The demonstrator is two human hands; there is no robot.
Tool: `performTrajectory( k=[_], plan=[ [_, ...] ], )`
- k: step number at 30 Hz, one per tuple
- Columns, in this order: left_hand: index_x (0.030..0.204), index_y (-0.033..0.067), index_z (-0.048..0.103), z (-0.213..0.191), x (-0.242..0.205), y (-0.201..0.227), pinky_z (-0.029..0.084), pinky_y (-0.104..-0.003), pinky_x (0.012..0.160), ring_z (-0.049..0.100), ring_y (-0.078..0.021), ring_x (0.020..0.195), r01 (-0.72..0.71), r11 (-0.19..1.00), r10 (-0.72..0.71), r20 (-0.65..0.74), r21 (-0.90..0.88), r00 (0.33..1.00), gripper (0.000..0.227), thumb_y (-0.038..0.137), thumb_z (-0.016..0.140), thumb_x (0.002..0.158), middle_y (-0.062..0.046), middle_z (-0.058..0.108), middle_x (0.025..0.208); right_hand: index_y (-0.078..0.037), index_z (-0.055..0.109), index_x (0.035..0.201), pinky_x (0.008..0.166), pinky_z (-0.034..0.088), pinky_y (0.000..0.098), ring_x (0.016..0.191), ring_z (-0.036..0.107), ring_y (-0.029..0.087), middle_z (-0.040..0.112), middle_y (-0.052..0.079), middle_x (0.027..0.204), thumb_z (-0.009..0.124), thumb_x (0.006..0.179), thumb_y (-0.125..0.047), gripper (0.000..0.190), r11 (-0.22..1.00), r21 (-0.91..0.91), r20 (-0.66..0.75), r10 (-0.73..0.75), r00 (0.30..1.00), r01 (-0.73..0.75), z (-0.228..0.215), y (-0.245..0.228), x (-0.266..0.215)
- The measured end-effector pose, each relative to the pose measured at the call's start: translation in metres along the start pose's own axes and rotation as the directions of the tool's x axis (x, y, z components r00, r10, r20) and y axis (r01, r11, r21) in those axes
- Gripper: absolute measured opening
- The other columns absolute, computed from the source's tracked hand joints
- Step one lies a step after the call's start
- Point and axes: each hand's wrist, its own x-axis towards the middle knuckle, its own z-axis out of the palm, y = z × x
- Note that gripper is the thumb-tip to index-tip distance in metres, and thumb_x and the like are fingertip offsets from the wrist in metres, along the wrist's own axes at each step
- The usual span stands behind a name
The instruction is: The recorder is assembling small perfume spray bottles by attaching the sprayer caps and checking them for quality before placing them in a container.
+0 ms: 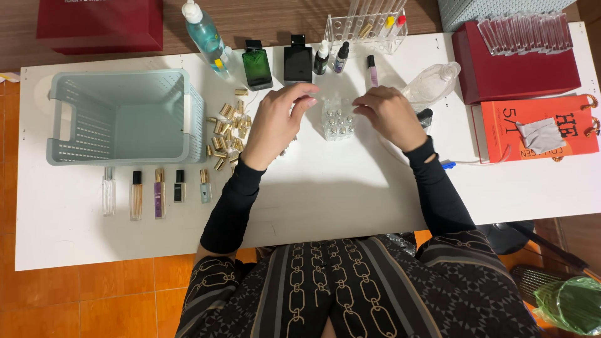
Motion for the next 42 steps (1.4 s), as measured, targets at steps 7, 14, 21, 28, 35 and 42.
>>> performTrajectory(
  k=[7,14,21,28,35,42],
  plan=[
    [0.12,0.0086,0.07,-0.001,-0.009,0.017,0.054,-0.037,0.085,0.072,-0.0269,0.092,-0.125,0.992,0.125,-0.013,0.007,0.992,0.022,0.019,0.072,0.101,-0.009,0.076,0.105,-0.007,0.078,0.104,0.083,0.052,0.0404,0.086,0.066,0.03,0.072,0.009,0.095,0.08,0.093,-0.013,0.013,0.992,-0.123,-0.067,0.02,0.998,-0.028,-0.058,-0.03,-0.001],
    [0.131,0.0078,0.068,0.002,-0.016,0.043,0.053,-0.038,0.096,0.068,-0.0266,0.106,-0.249,0.968,0.248,0.02,0.044,0.969,0.047,0.032,0.08,0.093,-0.008,0.072,0.117,-0.004,0.076,0.111,0.084,0.049,0.0379,0.092,0.065,0.024,0.071,0.007,0.101,0.082,0.094,-0.01,0.019,0.993,-0.045,-0.135,-0.114,0.984,0.109,-0.089,-0.083,0.016],
    [0.119,0.0064,0.069,-0.009,-0.015,0.042,0.053,-0.038,0.095,0.07,-0.0271,0.104,-0.217,0.971,0.226,-0.088,0.097,0.97,0.036,0.026,0.083,0.093,-0.007,0.073,0.113,-0.006,0.077,0.11,0.085,0.047,0.0377,0.091,0.062,0.024,0.068,0.006,0.097,0.081,0.092,-0.007,0.018,0.983,0.038,-0.15,-0.172,0.974,0.18,-0.096,-0.112,0.035],
    [0.116,0.008,0.069,-0.021,-0.014,0.048,0.055,-0.037,0.085,0.07,-0.0271,0.097,-0.14,0.989,0.144,-0.099,0.043,0.985,0.03,0.021,0.083,0.092,-0.008,0.074,0.107,-0.007,0.077,0.111,0.089,0.048,0.0375,0.095,0.063,0.025,0.069,0.006,0.1,0.08,0.091,-0.006,0.02,0.975,0.113,-0.188,-0.168,0.968,0.192,-0.089,-0.112,0.04],
    [0.118,0.0084,0.07,-0.041,-0.019,0.05,0.056,-0.034,0.084,0.07,-0.0202,0.096,-0.118,0.993,0.121,-0.153,0.028,0.981,0.031,0.015,0.086,0.092,-0.006,0.074,0.104,-0.005,0.075,0.118,0.087,0.05,0.0357,0.094,0.064,0.024,0.073,0.007,0.104,0.082,0.095,-0.01,0.024,0.971,0.208,-0.232,-0.07,0.97,0.12,-0.094,-0.103,0.034],
    [0.118,0.0067,0.072,-0.06,-0.021,0.05,0.056,-0.03,0.082,0.071,-0.0174,0.093,-0.112,0.991,0.126,-0.231,0.07,0.965,0.03,0.013,0.087,0.093,-0.006,0.076,0.105,-0.006,0.077,0.117,0.09,0.05,0.0358,0.093,0.065,0.022,0.072,0.007,0.101,0.08,0.099,-0.01,0.019,0.974,0.193,-0.222,-0.076,0.972,0.12,-0.094,-0.1,0.034]
  ],
)
